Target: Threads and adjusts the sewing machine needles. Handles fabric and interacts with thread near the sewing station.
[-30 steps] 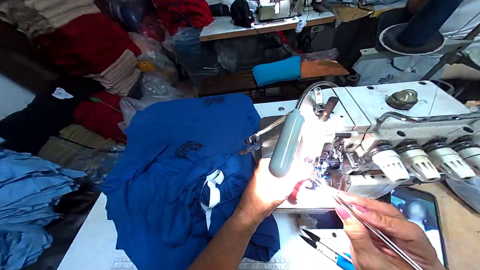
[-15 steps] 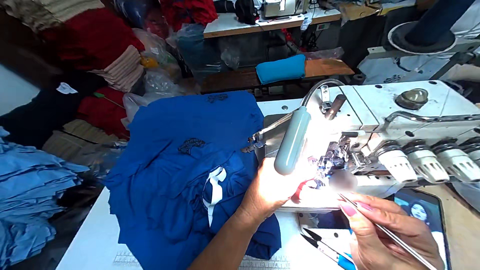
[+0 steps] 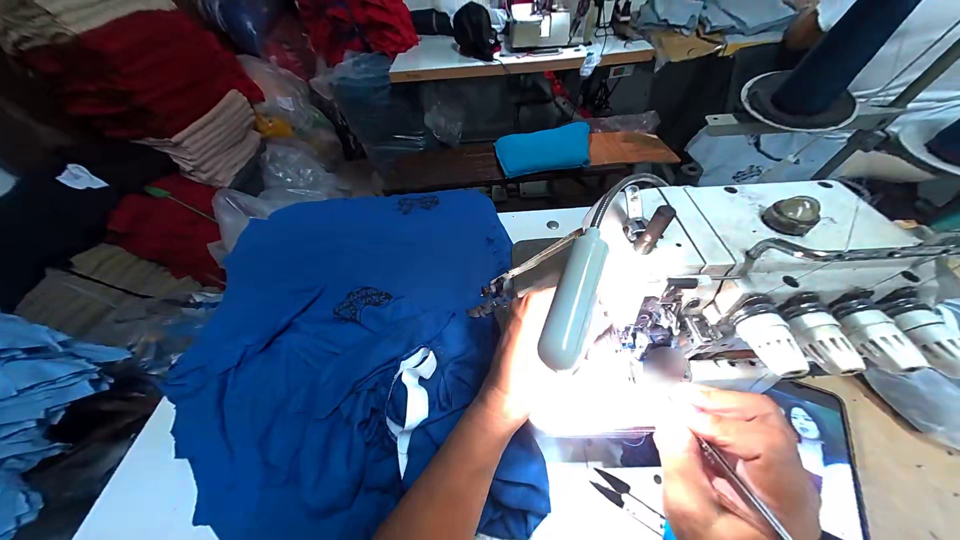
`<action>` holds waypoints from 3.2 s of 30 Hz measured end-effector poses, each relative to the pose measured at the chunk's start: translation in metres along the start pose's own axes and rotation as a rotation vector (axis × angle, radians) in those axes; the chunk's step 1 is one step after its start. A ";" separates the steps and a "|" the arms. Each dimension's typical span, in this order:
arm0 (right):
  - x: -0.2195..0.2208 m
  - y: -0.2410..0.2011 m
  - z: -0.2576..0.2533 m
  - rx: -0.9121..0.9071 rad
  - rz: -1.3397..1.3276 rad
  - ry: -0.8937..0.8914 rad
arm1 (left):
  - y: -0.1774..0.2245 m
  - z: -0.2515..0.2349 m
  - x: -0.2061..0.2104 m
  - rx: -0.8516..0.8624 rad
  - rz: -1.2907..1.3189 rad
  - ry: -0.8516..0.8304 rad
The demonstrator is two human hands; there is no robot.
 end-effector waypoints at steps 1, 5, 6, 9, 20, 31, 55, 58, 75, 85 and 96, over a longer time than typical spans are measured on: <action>0.002 0.000 0.001 -0.014 0.019 0.006 | -0.004 0.001 -0.001 -0.023 -0.051 -0.017; 0.002 0.002 0.002 -0.040 0.069 0.018 | -0.010 0.006 -0.005 0.023 -0.098 -0.049; 0.002 0.001 0.003 -0.041 0.080 0.019 | -0.008 0.007 -0.005 0.039 -0.099 -0.064; 0.002 0.002 0.003 -0.038 0.086 0.016 | -0.002 0.011 -0.007 0.081 -0.130 -0.080; 0.001 0.003 0.001 -0.027 0.083 0.008 | -0.009 0.007 -0.007 0.140 -0.074 -0.121; 0.002 0.005 0.000 -0.029 0.070 0.014 | -0.009 0.008 -0.007 0.114 -0.107 -0.127; 0.003 0.008 0.000 -0.013 0.086 0.006 | -0.013 0.012 -0.008 0.131 -0.119 -0.088; 0.003 0.008 0.000 -0.014 0.091 -0.001 | -0.013 0.012 -0.008 0.125 -0.117 -0.090; 0.003 0.008 0.001 -0.043 0.066 -0.013 | -0.012 0.012 -0.009 0.129 -0.125 -0.090; 0.005 0.009 0.001 -0.039 0.079 -0.004 | -0.011 0.011 -0.008 0.146 -0.111 -0.103; -0.003 0.012 0.001 0.009 -0.031 -0.032 | -0.009 0.008 -0.010 0.190 -0.118 -0.123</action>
Point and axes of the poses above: each hand's wrist, its own z-axis away from the middle knuckle, its own x-axis out of the palm, y = z × x, the point moved 1 cm from there along -z, towards the middle knuckle, and after that the axes turned 3 degrees about y, right-handed, at the moved point
